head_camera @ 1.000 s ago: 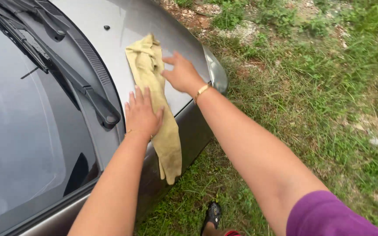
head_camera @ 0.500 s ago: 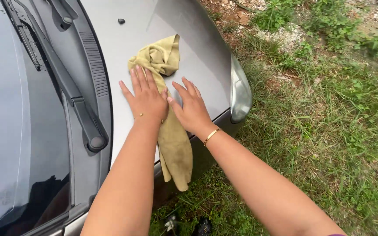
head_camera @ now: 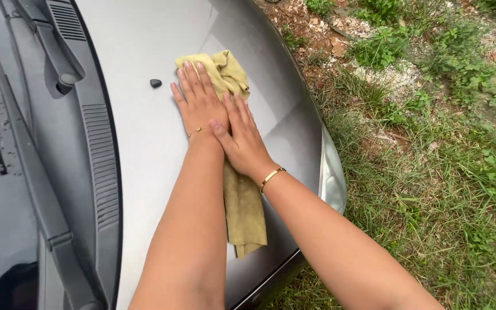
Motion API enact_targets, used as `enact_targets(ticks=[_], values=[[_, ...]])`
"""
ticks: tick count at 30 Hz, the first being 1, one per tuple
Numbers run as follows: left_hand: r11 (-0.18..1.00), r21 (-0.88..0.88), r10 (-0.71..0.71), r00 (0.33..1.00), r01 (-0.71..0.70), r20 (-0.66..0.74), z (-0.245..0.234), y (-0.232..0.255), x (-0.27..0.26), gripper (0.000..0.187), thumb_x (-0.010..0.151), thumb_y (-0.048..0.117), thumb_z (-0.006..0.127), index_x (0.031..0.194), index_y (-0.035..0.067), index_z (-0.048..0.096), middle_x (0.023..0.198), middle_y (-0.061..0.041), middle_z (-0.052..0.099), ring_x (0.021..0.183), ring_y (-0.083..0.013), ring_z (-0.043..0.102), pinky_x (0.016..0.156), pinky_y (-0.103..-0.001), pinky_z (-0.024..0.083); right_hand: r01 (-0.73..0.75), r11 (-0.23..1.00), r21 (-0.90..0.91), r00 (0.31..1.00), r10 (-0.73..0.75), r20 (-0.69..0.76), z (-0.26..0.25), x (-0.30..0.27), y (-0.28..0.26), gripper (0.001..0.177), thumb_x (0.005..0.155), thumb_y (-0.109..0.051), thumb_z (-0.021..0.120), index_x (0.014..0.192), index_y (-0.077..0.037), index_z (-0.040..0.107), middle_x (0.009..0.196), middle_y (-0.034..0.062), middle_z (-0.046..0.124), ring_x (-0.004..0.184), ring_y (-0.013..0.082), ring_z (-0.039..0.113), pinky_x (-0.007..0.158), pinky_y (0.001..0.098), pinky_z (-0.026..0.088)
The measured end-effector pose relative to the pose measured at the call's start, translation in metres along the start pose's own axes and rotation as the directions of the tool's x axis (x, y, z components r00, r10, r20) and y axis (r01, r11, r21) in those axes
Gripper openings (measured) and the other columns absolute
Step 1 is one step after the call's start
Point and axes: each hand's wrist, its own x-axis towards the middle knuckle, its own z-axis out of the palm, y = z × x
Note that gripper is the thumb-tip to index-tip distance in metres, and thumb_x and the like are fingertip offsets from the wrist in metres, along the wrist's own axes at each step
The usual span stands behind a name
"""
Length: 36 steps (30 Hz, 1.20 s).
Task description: Wipe down the exterior surfaces of a car with a cloth.
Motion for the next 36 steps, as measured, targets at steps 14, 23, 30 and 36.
enact_targets(ticks=[14, 23, 30, 36], values=[[1.0, 0.003, -0.01, 1.0, 0.009, 0.017, 0.001, 0.037, 0.071, 0.078, 0.106, 0.053, 0.03, 0.167, 0.011, 0.003, 0.173, -0.013, -0.002, 0.16, -0.0309, -0.001, 0.127, -0.056, -0.002, -0.069, 0.994, -0.08, 0.992, 0.077, 0.096, -0.011, 0.09, 0.057, 0.093, 0.097, -0.074, 0.025, 0.165, -0.012, 0.015, 0.17, 0.0118, 0.029, 0.16, 0.0303, 0.018, 0.118, 0.0652, -0.018], [0.981, 0.037, -0.189, 0.982, 0.19, -0.017, 0.001, 0.056, 0.088, 0.075, 0.104, 0.055, 0.031, 0.167, 0.021, 0.007, 0.173, -0.006, 0.0, 0.159, -0.0261, -0.001, 0.124, -0.062, -0.002, 0.168, 0.974, -0.15, 0.929, -0.105, 0.355, -0.047, 0.145, 0.093, 0.113, 0.088, -0.085, 0.028, 0.164, -0.004, 0.005, 0.169, 0.0156, 0.025, 0.158, 0.031, 0.018, 0.117, 0.0663, -0.017], [0.958, 0.061, -0.275, 0.959, 0.279, -0.067, 0.014, 0.061, 0.09, 0.077, 0.103, 0.054, 0.04, 0.167, 0.025, 0.01, 0.174, -0.005, 0.003, 0.16, -0.0243, 0.002, 0.122, -0.067, -0.002, 0.258, 0.957, -0.131, 0.853, -0.162, 0.496, -0.06, 0.183, 0.092, 0.12, 0.084, -0.084, 0.048, 0.16, 0.003, 0.017, 0.156, 0.0215, 0.038, 0.151, 0.035, 0.031, 0.123, 0.0636, -0.001], [0.922, 0.164, -0.349, 0.936, 0.35, -0.036, -0.002, 0.068, 0.091, 0.085, 0.1, 0.046, 0.049, 0.168, 0.024, 0.003, 0.174, -0.006, -0.001, 0.16, -0.026, 0.0, 0.121, -0.068, -0.002, 0.138, 0.988, -0.069, 0.955, -0.115, 0.272, -0.032, 0.214, 0.069, 0.092, 0.085, -0.072, 0.061, 0.149, -0.008, 0.045, 0.13, 0.0179, 0.054, 0.127, 0.0367, 0.047, 0.115, 0.0528, 0.029]])
